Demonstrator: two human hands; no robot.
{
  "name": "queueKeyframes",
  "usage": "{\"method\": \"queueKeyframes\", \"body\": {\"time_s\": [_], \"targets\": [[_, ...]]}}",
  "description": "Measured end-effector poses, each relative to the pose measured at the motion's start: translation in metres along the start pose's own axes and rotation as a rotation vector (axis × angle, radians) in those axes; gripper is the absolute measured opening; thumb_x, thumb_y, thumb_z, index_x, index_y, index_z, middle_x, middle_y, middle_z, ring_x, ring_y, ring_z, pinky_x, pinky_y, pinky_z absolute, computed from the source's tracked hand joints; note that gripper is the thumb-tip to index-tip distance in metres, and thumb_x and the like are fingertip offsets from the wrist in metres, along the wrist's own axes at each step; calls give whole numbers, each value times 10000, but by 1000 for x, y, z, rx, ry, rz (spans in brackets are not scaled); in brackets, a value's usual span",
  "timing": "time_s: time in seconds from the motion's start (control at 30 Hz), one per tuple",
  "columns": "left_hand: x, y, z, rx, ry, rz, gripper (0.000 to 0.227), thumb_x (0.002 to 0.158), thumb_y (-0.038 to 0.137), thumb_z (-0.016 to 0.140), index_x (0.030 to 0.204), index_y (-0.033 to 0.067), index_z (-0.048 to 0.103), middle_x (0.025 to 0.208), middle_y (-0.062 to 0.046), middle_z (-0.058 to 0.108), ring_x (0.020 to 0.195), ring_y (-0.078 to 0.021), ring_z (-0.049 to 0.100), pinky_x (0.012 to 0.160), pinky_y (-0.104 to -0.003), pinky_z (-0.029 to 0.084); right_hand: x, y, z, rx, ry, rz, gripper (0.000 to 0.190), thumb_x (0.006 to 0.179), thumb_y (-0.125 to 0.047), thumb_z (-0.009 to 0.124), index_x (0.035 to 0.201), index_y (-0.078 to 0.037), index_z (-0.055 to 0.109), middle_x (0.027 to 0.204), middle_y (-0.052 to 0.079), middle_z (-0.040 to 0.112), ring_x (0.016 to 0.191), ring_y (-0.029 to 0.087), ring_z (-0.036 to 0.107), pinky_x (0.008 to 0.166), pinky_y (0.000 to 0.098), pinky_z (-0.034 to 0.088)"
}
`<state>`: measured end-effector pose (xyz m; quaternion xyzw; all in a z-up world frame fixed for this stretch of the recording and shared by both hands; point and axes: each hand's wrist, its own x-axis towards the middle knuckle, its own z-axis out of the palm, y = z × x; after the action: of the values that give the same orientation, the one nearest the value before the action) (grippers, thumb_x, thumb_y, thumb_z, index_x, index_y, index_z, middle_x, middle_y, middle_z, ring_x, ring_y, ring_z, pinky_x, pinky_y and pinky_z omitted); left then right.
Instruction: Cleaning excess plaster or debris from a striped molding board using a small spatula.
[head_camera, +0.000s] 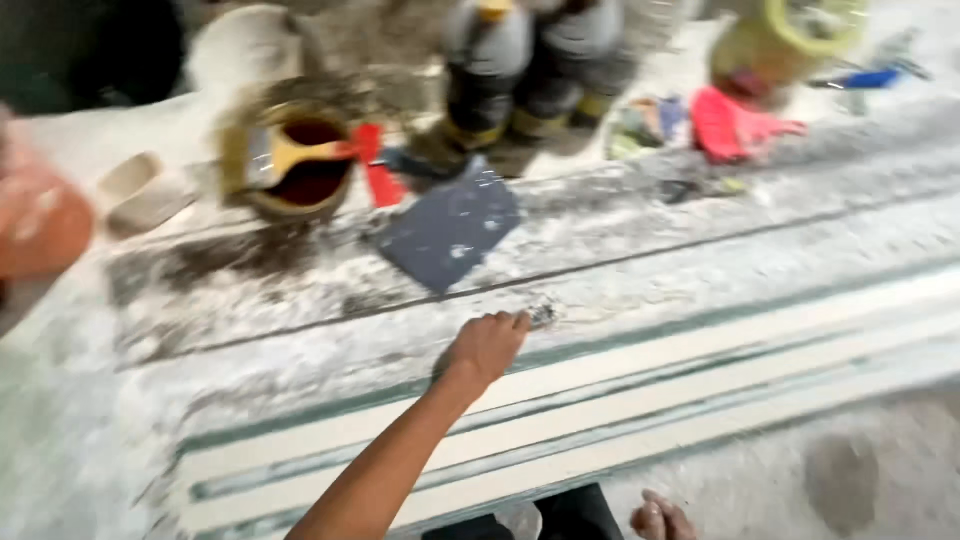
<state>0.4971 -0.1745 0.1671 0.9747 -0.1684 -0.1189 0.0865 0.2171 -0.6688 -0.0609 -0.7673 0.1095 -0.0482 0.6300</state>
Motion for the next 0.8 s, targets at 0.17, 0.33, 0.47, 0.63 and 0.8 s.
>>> {"method": "queueKeyframes", "body": {"time_s": [0.17, 0.33, 0.47, 0.63, 0.8], "targets": [[3, -3, -13, -3, 46, 46, 505, 898, 85, 628, 1397, 125, 560, 960, -122, 720, 804, -276, 749, 618, -396, 617, -45, -87, 47, -210, 169, 234, 225, 956, -134, 642, 1098, 26, 710, 629, 107, 673, 550, 143, 603, 541, 281, 520], [-76, -47, -11, 77, -107, 120, 650, 839, 83, 645, 1469, 133, 496, 923, -137, 705, 781, -295, 736, 603, -407, 618, -76, -75, 43, -14, 301, 363, 233, 972, -135, 657, 1092, 52, 728, 683, 114, 673, 588, 155, 591, 557, 293, 493], [-49, -24, -15, 83, -138, 93, 650, 832, 155, 668, 1460, 162, 499, 968, -138, 701, 796, -300, 735, 596, -422, 617, -52, -149, 63, -69, 393, 634, 257, 979, -130, 637, 1151, 46, 708, 739, 116, 687, 663, 162, 627, 629, 298, 539], [60, 43, -36, 110, -51, 167, 567, 836, 99, 650, 1393, 95, 548, 921, -143, 714, 778, -298, 746, 565, -401, 615, -10, -206, 81, 54, 420, 575, 274, 993, -126, 636, 1157, 84, 702, 822, 98, 678, 742, 137, 610, 678, 265, 524], [16, 4, -61, 122, -19, 184, 413, 960, 243, 624, 1368, 193, 580, 796, -90, 694, 684, -276, 725, 522, -404, 586, 0, -221, 63, 36, 316, 518, 267, 986, -118, 621, 1164, 68, 692, 830, 97, 697, 770, 129, 641, 712, 253, 550]]}}
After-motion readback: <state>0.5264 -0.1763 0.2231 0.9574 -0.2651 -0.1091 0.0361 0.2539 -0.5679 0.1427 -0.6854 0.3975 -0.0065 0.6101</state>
